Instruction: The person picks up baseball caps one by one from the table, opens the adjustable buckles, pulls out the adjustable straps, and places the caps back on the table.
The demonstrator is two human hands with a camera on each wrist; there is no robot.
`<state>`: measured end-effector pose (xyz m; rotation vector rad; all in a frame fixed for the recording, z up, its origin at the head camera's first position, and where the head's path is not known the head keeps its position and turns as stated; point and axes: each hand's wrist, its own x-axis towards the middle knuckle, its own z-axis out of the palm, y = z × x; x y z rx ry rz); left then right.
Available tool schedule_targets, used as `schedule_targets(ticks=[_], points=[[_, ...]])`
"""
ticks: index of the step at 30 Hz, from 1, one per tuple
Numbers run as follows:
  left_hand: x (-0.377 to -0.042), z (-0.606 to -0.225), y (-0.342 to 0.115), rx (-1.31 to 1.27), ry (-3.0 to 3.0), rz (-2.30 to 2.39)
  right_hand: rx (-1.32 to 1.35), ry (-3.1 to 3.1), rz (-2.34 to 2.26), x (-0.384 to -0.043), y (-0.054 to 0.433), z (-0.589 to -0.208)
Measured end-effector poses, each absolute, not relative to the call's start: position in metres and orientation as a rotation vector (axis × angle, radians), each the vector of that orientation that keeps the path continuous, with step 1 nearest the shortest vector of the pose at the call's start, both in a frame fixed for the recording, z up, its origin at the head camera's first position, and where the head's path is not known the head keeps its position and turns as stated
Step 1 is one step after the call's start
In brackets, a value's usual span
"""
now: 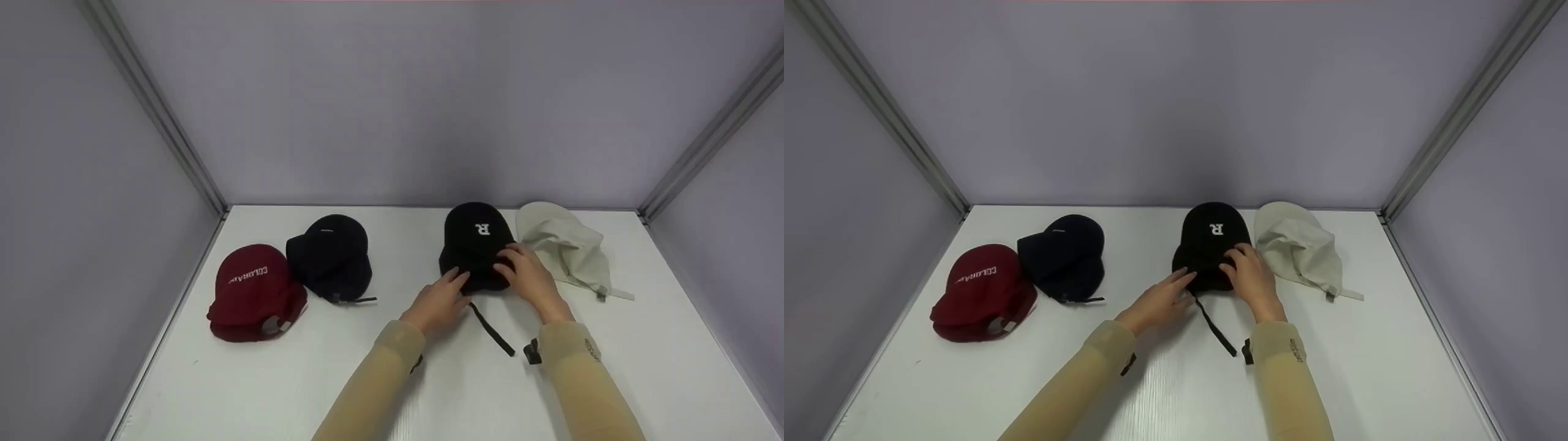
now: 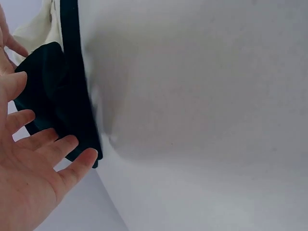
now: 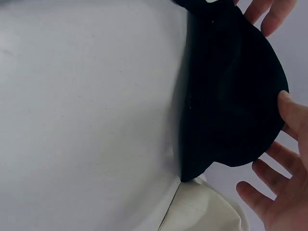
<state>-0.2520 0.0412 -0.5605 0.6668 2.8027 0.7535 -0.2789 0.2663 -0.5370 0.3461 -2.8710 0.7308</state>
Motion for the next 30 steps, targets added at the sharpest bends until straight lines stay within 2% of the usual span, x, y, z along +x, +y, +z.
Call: schedule_targets(ticks=[15, 30], points=[[-0.25, -0.561, 0.033, 0.674, 2.744, 0.808, 0.353, -2.816, 0.714, -0.279, 0.262, -0.533], [-0.235, -0.549, 0.003, 0.741, 3.023, 0.684, 0.571, -2.848, 0.606, -0.251, 0.228, -0.518]])
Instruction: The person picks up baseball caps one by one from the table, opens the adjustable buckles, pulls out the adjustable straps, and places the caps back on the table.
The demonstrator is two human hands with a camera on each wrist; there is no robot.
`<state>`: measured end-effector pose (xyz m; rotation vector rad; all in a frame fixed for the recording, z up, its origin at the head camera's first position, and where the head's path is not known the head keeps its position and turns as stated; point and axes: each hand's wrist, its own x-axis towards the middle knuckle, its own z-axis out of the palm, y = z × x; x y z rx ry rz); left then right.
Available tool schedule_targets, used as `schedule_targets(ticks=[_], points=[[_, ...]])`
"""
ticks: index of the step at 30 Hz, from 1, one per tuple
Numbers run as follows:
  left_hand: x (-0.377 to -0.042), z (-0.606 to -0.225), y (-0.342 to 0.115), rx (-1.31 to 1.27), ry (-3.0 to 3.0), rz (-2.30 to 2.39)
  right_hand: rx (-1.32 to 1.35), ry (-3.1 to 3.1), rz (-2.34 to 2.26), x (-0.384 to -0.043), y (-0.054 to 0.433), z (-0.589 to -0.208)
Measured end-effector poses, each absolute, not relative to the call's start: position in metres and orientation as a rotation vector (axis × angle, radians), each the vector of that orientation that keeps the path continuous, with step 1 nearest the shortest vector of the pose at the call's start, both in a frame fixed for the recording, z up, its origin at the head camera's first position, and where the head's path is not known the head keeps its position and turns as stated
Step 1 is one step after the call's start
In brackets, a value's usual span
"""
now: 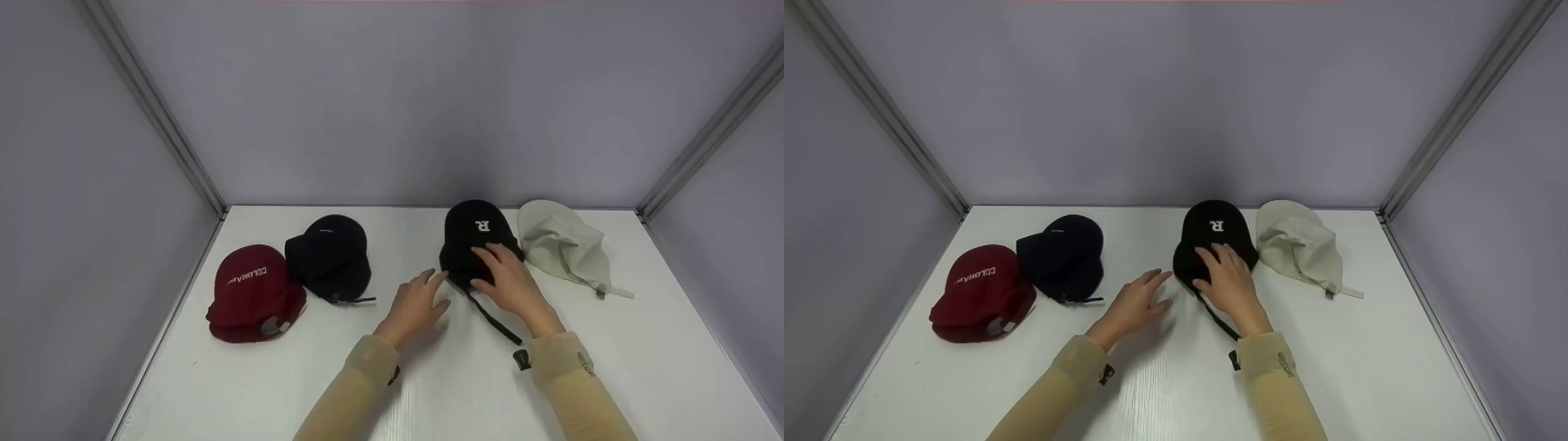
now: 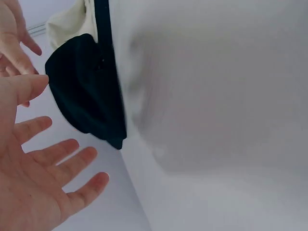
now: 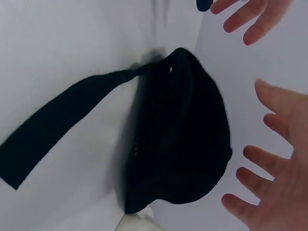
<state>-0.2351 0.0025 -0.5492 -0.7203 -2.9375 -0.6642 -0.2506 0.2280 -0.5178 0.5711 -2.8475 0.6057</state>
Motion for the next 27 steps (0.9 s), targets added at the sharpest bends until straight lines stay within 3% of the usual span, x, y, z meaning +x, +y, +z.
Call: schedule_targets(ticks=[27], points=[[-0.196, -0.55, -0.108, -0.501, -2.773, -0.714, 0.899, -3.003, 0.668, -0.209, 0.132, -0.555]])
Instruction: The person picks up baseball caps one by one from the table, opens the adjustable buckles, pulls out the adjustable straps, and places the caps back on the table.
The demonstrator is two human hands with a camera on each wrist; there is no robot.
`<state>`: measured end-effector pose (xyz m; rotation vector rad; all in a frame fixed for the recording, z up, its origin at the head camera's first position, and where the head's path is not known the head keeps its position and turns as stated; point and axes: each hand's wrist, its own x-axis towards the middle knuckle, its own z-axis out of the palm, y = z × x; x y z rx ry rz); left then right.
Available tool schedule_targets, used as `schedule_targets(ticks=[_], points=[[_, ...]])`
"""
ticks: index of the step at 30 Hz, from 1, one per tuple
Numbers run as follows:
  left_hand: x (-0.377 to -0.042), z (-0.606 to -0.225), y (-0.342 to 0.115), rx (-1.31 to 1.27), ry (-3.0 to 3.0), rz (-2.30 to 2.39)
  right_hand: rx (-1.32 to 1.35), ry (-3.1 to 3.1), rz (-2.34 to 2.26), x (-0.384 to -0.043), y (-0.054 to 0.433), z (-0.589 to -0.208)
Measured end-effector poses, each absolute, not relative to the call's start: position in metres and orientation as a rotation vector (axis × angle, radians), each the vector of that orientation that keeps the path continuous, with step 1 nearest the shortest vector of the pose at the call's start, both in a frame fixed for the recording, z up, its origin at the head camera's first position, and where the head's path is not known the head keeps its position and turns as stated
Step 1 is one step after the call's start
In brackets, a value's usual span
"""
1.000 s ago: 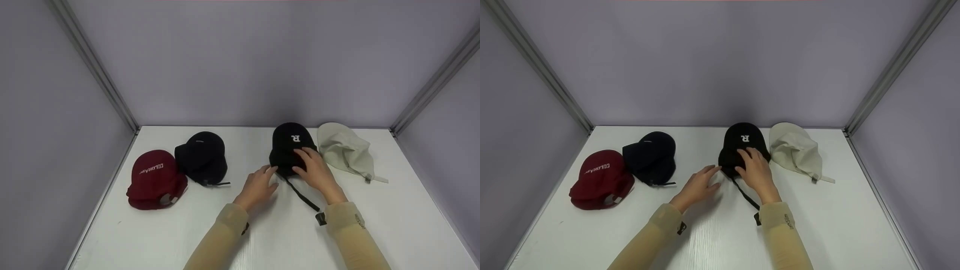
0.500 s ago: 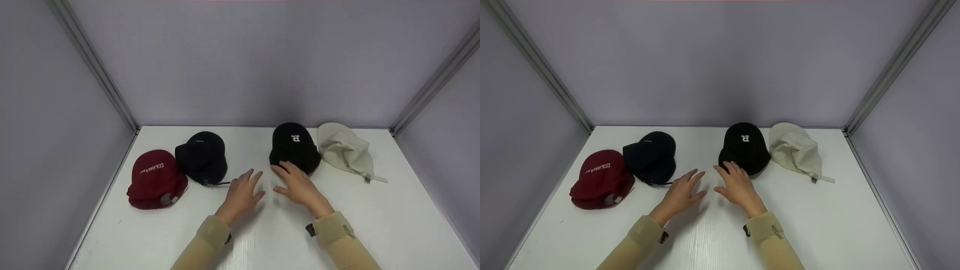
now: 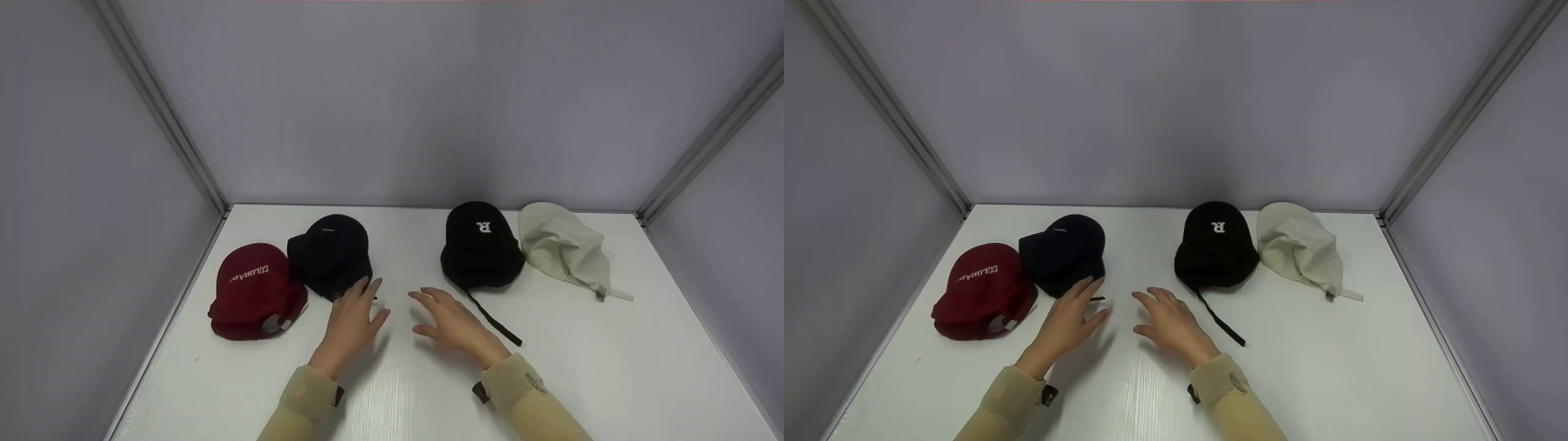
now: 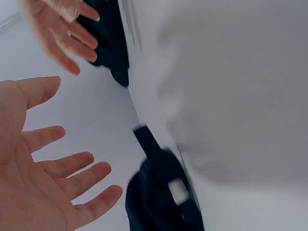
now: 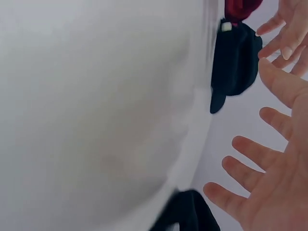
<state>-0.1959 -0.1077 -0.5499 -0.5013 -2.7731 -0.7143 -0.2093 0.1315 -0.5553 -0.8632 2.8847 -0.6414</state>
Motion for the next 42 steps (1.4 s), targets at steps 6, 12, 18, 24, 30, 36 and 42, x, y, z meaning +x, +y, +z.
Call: schedule_targets(ticks=[6, 12, 18, 24, 30, 36, 42], points=[[-0.201, -0.553, -0.138, -0.416, -2.715, -0.625, -0.879, 2.829, -0.64, -0.206, 0.111, -0.561], [-0.208, -0.555, -0.161, -0.296, -2.694, -0.597, -0.872, 2.795, -0.684, -0.208, 0.095, -0.563], [-0.22, -0.556, -0.177, -0.15, -2.718, -0.582, -0.884, 2.765, -0.752, -0.217, 0.083, -0.559], [-0.231, -0.551, -0.186, -0.062, -2.775, -0.635, -0.895, 2.758, -0.781, -0.225, 0.072, -0.554], [-0.24, -0.551, -0.19, -0.029, -2.831, -0.666, -0.907, 2.788, -0.719, -0.229, 0.06, -0.555], [-0.241, -0.556, -0.19, -0.062, -2.793, -0.843, -0.866, 2.791, -0.72, -0.231, 0.053, -0.559], [-0.237, -0.56, -0.184, -0.097, -2.757, -0.857, -0.859, 2.783, -0.737, -0.232, 0.051, -0.564]])
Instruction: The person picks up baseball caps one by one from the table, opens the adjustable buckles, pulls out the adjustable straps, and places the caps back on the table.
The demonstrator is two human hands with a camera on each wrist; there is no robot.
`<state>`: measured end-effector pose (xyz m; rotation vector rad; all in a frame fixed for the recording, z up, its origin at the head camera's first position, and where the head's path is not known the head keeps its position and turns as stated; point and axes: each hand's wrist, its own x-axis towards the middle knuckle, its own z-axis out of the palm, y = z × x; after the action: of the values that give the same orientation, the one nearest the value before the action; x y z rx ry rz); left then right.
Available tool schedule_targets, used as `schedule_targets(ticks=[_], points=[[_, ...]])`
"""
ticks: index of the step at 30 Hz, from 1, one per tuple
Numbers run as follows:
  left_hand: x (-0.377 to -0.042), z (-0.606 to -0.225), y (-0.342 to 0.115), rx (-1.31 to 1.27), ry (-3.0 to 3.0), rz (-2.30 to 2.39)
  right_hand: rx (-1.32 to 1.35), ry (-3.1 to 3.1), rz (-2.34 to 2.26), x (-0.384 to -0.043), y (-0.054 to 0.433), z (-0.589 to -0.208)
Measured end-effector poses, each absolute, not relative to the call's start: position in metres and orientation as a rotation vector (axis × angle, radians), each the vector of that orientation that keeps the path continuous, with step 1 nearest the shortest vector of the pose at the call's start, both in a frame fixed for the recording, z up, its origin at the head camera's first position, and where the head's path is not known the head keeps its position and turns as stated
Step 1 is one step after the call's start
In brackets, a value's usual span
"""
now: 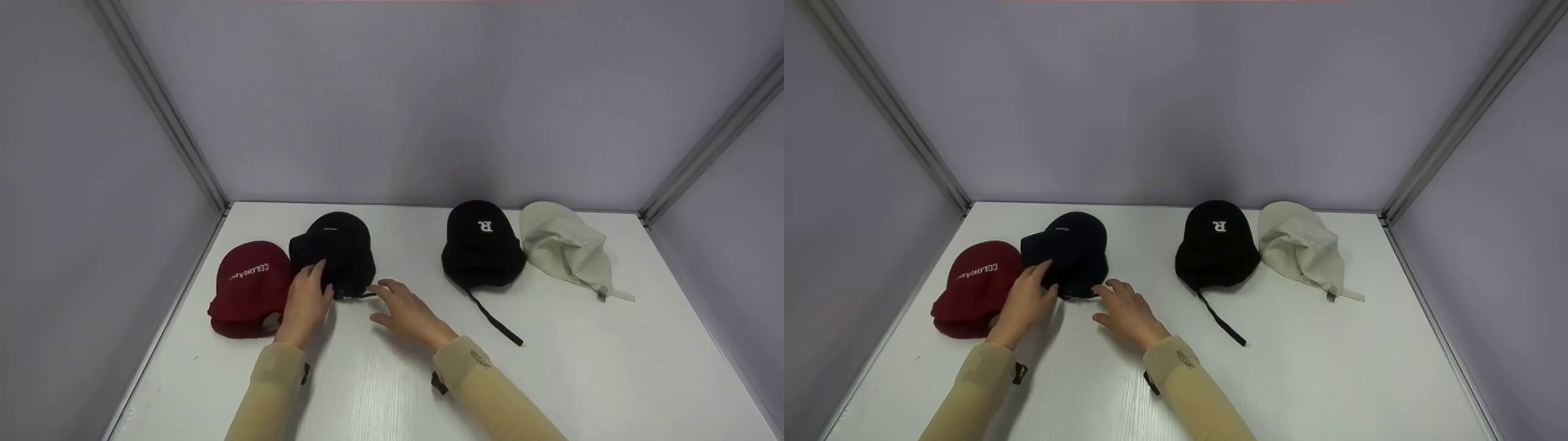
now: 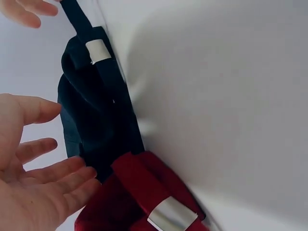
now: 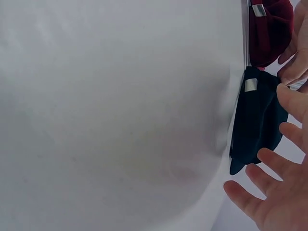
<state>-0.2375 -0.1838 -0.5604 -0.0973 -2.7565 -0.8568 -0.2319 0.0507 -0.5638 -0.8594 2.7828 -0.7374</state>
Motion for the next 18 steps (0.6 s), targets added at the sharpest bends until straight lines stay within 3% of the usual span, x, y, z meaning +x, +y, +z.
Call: schedule_targets(ticks=[18], points=[[-0.23, -0.567, -0.153, -0.264, -2.761, -0.692, -0.889, 2.821, -0.702, -0.244, 0.047, -0.57]])
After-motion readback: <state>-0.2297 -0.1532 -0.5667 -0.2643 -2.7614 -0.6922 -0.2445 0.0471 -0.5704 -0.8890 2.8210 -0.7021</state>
